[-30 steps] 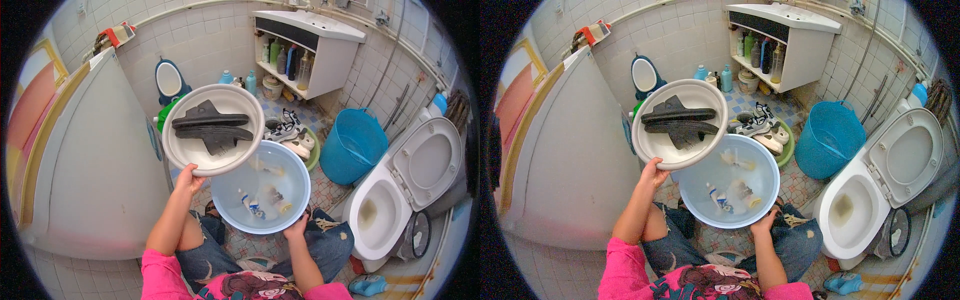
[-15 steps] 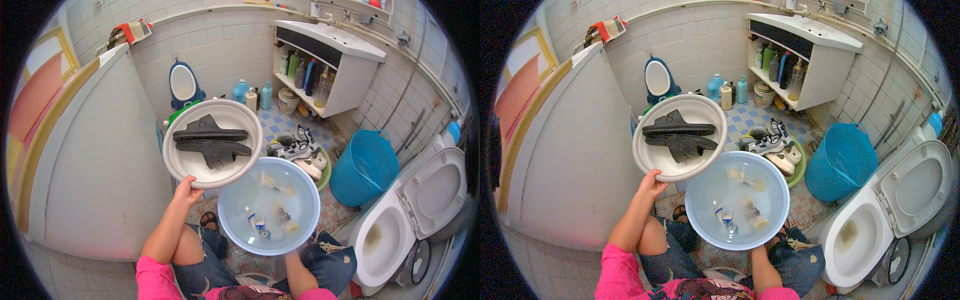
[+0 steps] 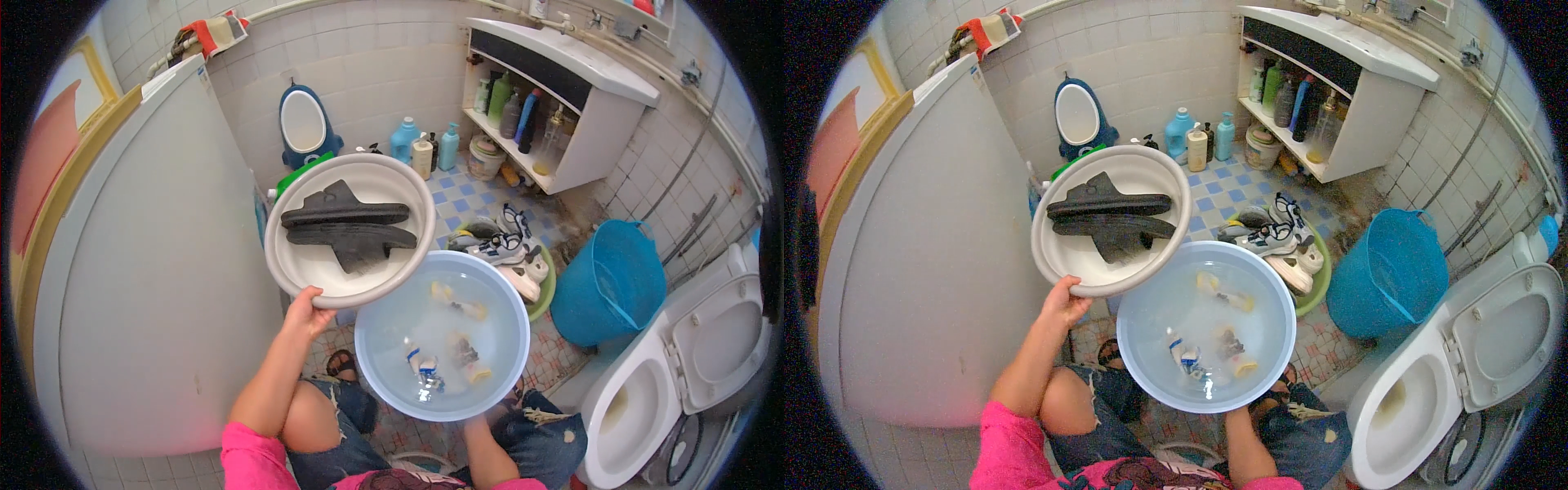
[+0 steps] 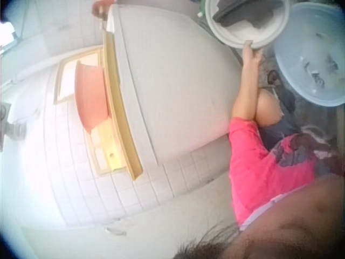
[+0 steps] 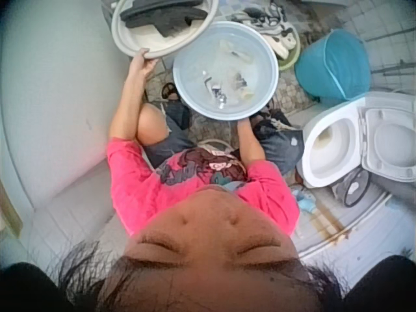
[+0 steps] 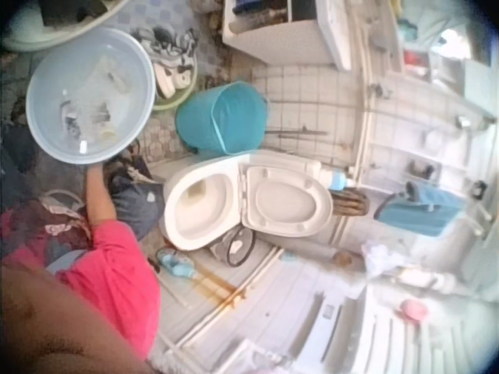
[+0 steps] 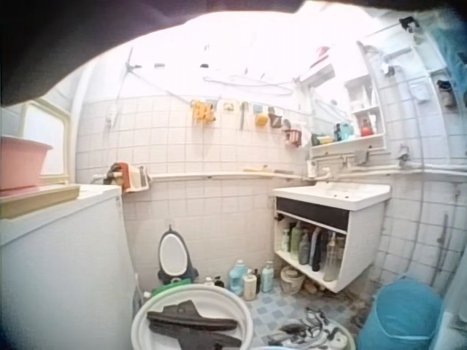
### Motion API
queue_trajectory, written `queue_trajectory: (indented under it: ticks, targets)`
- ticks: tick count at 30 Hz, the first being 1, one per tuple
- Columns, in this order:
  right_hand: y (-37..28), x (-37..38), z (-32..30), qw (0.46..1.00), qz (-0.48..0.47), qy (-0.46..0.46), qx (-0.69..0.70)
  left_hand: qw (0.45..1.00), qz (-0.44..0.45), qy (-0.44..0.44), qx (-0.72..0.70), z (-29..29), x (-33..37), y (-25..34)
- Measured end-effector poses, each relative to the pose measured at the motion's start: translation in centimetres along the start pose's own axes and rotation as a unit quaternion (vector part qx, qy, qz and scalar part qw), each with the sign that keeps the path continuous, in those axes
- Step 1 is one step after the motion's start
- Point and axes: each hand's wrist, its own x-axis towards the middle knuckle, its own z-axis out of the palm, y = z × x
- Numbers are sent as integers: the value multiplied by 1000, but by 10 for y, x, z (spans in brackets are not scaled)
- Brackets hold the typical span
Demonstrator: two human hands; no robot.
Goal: The person fills a basin with water from the sink faucet and sets it down. Then, the person opens a detergent pouch, pours laundry detergent into a basin of soaking items, and holds up a basin containing shoes.
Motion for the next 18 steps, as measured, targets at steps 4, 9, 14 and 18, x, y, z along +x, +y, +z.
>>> queue_trajectory:
  ticks: [4, 9, 14, 18]
  targets:
    - [6, 14, 10, 1000, 20, 2, -8, 1000, 0, 0, -10, 1, 9, 4]
    - [15, 33, 21, 999, 44, -2, -19, 1000, 17, 7, -3, 11, 23, 5]
    - [23, 58, 43, 997, 67, -12, -32, 999, 33, 33, -14, 9, 37, 15]
    - [30, 75, 57, 996, 82, -16, -40, 998, 47, 45, -13, 6, 48, 22]
